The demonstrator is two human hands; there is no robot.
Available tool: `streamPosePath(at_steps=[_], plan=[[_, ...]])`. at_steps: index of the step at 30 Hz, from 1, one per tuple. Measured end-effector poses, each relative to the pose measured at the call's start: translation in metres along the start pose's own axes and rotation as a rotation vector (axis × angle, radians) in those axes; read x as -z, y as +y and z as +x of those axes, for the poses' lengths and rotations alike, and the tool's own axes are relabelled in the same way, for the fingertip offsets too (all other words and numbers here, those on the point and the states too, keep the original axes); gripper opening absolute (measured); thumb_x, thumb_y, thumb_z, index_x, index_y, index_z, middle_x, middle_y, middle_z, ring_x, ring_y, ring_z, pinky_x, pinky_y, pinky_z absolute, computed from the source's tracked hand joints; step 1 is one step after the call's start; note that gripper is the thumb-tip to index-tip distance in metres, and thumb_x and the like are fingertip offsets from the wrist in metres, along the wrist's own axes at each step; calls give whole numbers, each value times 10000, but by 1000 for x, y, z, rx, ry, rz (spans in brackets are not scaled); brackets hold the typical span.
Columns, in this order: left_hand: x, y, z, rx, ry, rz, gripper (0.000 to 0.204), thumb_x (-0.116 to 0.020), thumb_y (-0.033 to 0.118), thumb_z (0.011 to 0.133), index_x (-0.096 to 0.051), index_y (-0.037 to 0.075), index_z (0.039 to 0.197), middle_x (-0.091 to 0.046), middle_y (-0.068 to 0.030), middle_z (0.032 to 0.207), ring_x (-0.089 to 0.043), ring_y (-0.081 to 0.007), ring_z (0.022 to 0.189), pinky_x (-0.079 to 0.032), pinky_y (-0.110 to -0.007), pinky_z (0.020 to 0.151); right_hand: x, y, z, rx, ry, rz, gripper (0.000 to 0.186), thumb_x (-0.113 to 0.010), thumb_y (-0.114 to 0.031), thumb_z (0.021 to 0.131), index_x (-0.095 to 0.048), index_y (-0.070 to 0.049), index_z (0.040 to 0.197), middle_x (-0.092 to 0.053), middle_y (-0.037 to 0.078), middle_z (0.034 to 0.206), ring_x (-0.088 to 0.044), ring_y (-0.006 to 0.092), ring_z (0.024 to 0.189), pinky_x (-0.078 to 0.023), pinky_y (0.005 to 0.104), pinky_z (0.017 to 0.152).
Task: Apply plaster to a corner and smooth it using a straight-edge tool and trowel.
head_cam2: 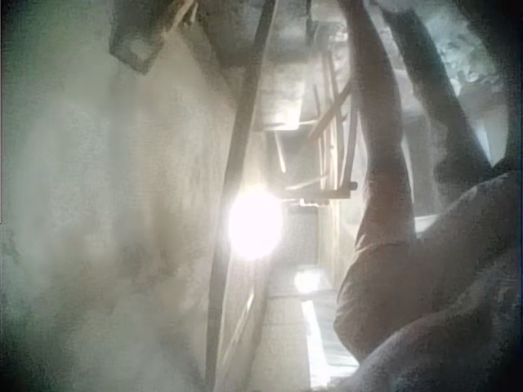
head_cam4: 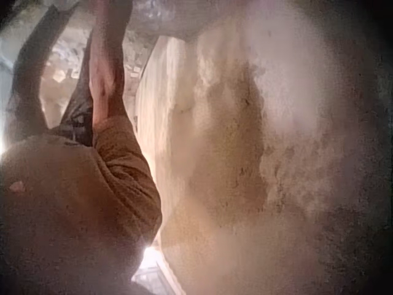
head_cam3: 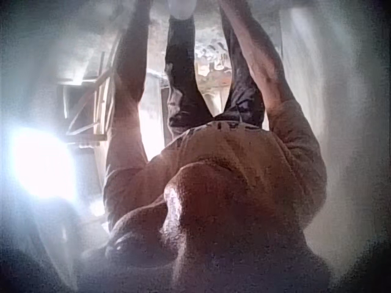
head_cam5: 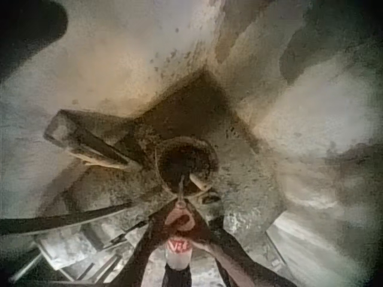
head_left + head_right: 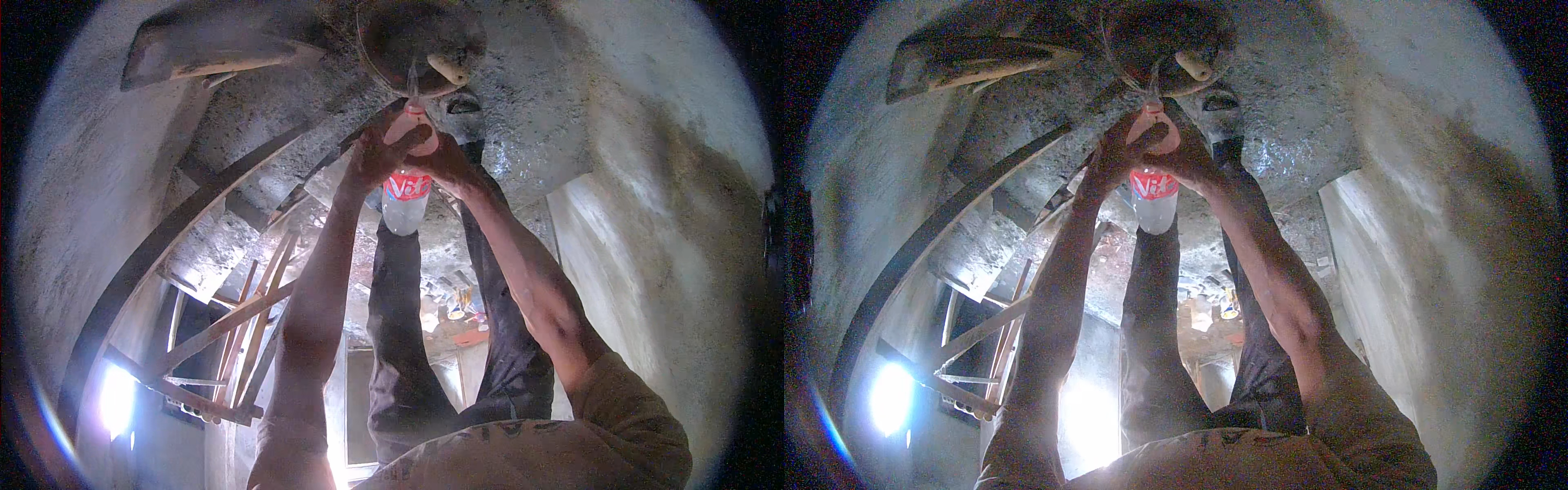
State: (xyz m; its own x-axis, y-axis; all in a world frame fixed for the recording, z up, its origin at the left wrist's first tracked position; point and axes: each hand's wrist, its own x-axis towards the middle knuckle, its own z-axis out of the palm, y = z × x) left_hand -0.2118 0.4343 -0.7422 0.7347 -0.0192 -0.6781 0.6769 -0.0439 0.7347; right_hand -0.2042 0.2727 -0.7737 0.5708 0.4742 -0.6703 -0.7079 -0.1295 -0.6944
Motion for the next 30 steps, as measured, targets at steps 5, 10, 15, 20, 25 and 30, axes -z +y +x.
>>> streamPosePath(at_steps=[5,10,15,20,25,30], plan=[[1,-34,-2,-530,23,422,415,-735,208,839,-620,120,1228,-636,-143,1170,-631,-270,1058,-520,-390,892,-8,-14,-16,-93,-29,30,668,-856,-198,720,-522,-37,1276,-629,99,1206,-616,189,1083,-501,351,942],[-21,-16,-4,-413,61,288,444,-722,144,784,-635,210,1215,-602,-138,1194,-629,-312,1055,-535,-397,879,4,-16,-25,-231,-61,148,691,-859,-204,708,-516,-43,1285,-631,101,1180,-613,194,1072,-497,367,932],[-15,-15,-1,-502,146,354,371,-709,279,847,-648,108,1170,-662,-159,1104,-658,-299,1011,-530,-395,841,-8,-19,-26,-232,-42,64,682,-853,-208,713,-515,-22,1275,-634,95,1158,-617,191,1056,-498,368,925],[-18,2,0,-98,100,72,431,-679,373,865,-644,60,1159,-695,-178,1033,-682,-313,976,-532,-412,819,-8,-25,-26,-185,-83,101,722,-859,-249,702,-502,-6,1281,-627,98,1173,-614,196,1063,-498,360,924],[-22,-9,2,-302,76,308,453,-659,395,871,-629,66,1181,-688,-195,1067,-673,-340,1000,-528,-418,831,2,-14,-28,-258,-45,74,753,-872,-287,687,-500,-14,1283,-623,100,1181,-614,194,1056,-497,366,913],[-20,-10,3,-145,76,116,464,-652,410,872,-618,76,1193,-673,-211,1092,-655,-354,1039,-526,-423,838,-15,-39,-32,-244,-35,47,702,-861,-261,705,-516,-17,1265,-629,94,1170,-620,191,1048,-499,374,908]])
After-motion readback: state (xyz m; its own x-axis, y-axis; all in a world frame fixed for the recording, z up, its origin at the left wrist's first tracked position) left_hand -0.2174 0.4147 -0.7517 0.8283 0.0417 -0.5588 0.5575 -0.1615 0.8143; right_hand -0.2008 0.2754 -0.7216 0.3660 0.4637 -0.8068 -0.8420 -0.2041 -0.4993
